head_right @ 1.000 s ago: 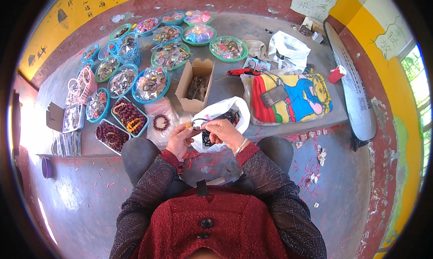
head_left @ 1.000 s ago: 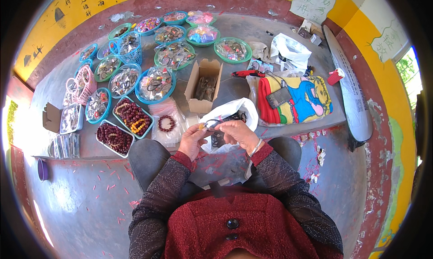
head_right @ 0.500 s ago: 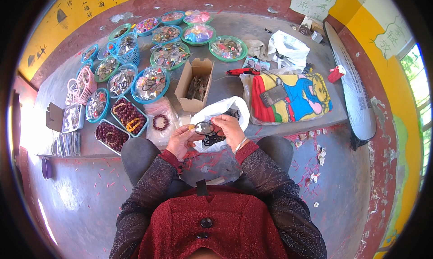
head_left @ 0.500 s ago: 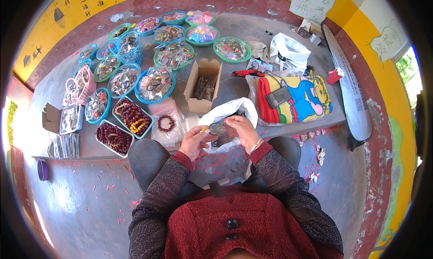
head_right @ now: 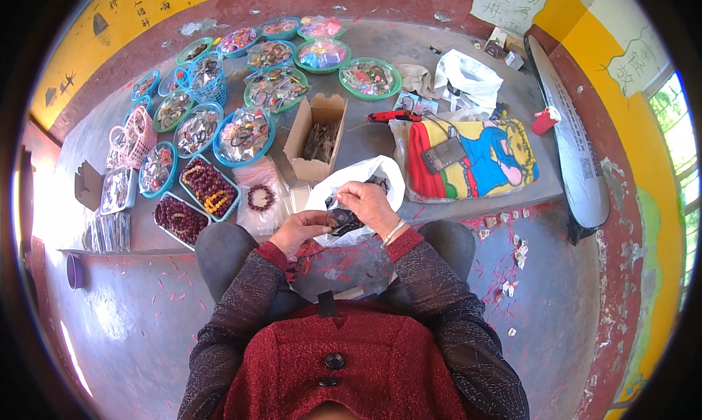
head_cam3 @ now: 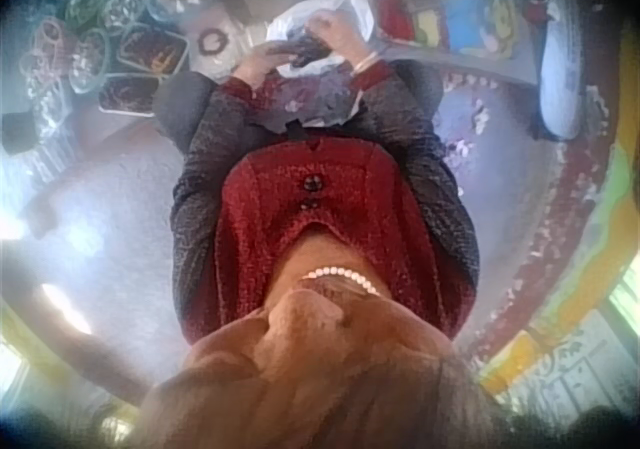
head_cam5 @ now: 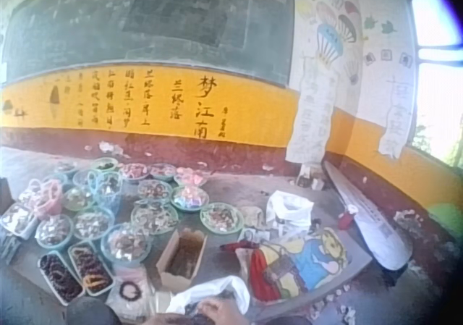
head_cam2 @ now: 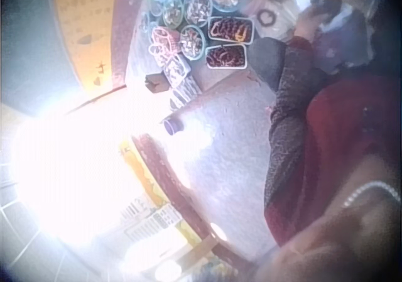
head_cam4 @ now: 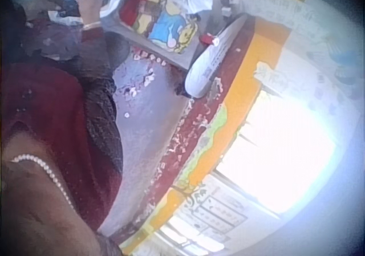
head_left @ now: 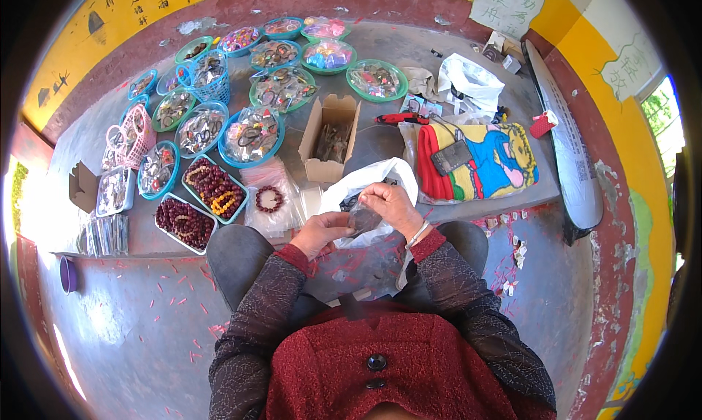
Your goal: The person sits on the floor and sorts small dark beads from a white plastic bag into a cardboard box. They also handle a small black pouch and a colorful cloth bag placed nearby on the floor.
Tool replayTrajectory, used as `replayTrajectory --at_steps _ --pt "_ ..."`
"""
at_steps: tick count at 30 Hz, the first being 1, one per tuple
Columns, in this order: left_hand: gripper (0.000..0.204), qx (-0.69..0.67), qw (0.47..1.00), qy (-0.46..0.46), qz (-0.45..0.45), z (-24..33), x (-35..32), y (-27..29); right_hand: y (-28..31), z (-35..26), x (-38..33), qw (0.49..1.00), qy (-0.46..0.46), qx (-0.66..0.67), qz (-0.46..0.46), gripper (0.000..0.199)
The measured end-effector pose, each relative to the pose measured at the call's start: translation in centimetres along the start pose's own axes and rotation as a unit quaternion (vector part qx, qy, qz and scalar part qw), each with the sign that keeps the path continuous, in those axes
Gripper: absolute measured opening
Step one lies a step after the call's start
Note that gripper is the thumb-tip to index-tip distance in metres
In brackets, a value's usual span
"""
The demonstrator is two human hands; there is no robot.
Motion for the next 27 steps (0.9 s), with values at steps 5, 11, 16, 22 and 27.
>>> replayTrajectory --at_steps 5,11,16,22,27 --pt "0.021 0.026 0.999 0.023 -0.037 -1.2 0.6 0.0 -0.3 -0.6 -0.1 0.999 0.006 -0.048 -0.025 0.012" --pt "0.022 -0.033 0.999 0.035 0.004 -2.4 1.3 0.1 0.1 -3.0 -0.3 0.985 0.096 -0.121 0.082 0.009" --pt "0.022 -0.032 0.999 0.007 0.026 -2.4 1.5 0.2 -0.7 -2.8 -0.4 0.958 0.201 -0.201 0.03 0.011" --pt "0.022 -0.01 0.999 -0.027 0.039 -2.3 1.3 0.1 -1.8 -1.3 -0.7 0.953 0.165 -0.253 -0.006 0.011" --pt "0.022 0.05 0.997 0.025 0.06 -2.5 1.6 0.2 -2.0 0.2 -0.7 0.961 0.149 -0.229 -0.034 0.013"
Point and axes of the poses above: each hand's wrist, its own x-axis towards the middle knuckle, its own y-axis out of the back of the hand, z = x × y, the point moved 2 cm from there along x, towards the middle knuckle, and after that the axes turned 7 degrees about x, right-handed, at the moved point
